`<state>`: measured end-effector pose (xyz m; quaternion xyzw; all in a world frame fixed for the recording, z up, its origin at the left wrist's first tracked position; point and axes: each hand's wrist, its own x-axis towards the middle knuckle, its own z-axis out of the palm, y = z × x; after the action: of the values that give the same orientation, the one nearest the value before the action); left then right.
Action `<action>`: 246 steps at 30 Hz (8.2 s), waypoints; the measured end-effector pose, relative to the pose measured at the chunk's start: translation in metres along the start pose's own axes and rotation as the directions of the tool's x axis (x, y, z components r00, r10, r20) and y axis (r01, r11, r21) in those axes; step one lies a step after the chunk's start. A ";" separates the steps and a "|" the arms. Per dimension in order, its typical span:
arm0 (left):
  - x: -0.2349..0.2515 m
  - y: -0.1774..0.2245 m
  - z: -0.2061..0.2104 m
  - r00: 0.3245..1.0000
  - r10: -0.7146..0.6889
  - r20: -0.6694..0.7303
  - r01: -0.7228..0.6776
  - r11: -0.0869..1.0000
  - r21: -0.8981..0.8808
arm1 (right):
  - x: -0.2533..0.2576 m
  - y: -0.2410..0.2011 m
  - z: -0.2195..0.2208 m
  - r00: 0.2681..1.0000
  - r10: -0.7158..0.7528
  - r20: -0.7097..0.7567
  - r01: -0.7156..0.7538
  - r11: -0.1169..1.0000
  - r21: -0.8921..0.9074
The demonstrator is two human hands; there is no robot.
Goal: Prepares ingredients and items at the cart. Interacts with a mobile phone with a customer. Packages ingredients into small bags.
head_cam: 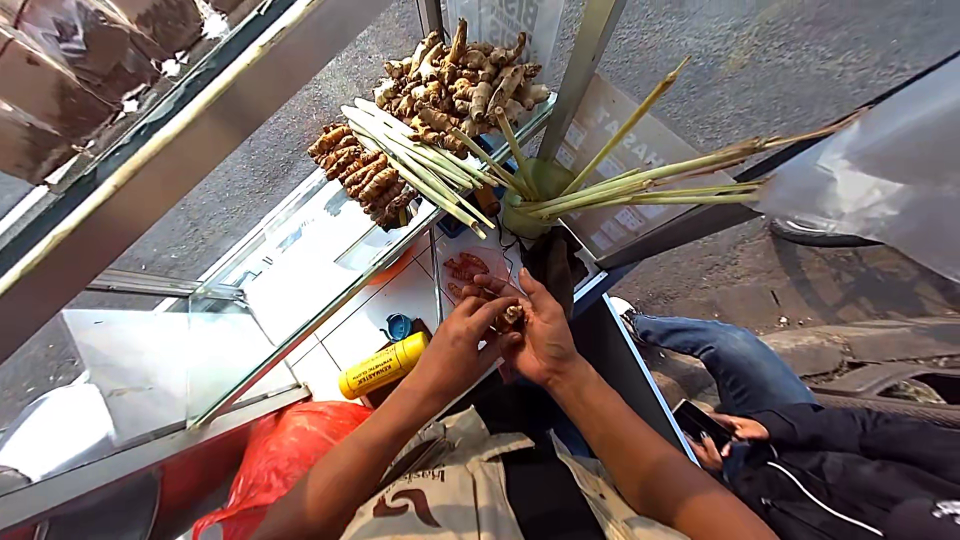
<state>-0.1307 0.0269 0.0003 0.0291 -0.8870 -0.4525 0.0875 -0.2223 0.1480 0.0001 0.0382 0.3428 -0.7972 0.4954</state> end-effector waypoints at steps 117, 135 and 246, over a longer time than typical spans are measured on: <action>0.131 -0.038 -0.181 0.996 0.077 -0.049 -0.034 0.813 0.581 | -0.034 -0.043 -0.086 0.964 0.265 -0.032 -0.084 0.186 -0.979; 0.080 0.011 -0.150 0.978 -0.055 0.202 -0.005 0.957 0.289 | -0.041 -0.013 -0.099 0.983 0.146 0.115 0.072 0.271 -0.960; -0.008 0.096 0.076 0.919 -0.216 0.331 0.330 -0.038 -0.943 | -0.160 -0.060 -0.088 0.442 -0.457 0.772 0.549 -0.542 -0.636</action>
<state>-0.1343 0.1449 0.0330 0.1158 -0.2985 -0.9463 -0.0452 -0.2154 0.3381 0.0274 -0.5365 0.7274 -0.4023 -0.1459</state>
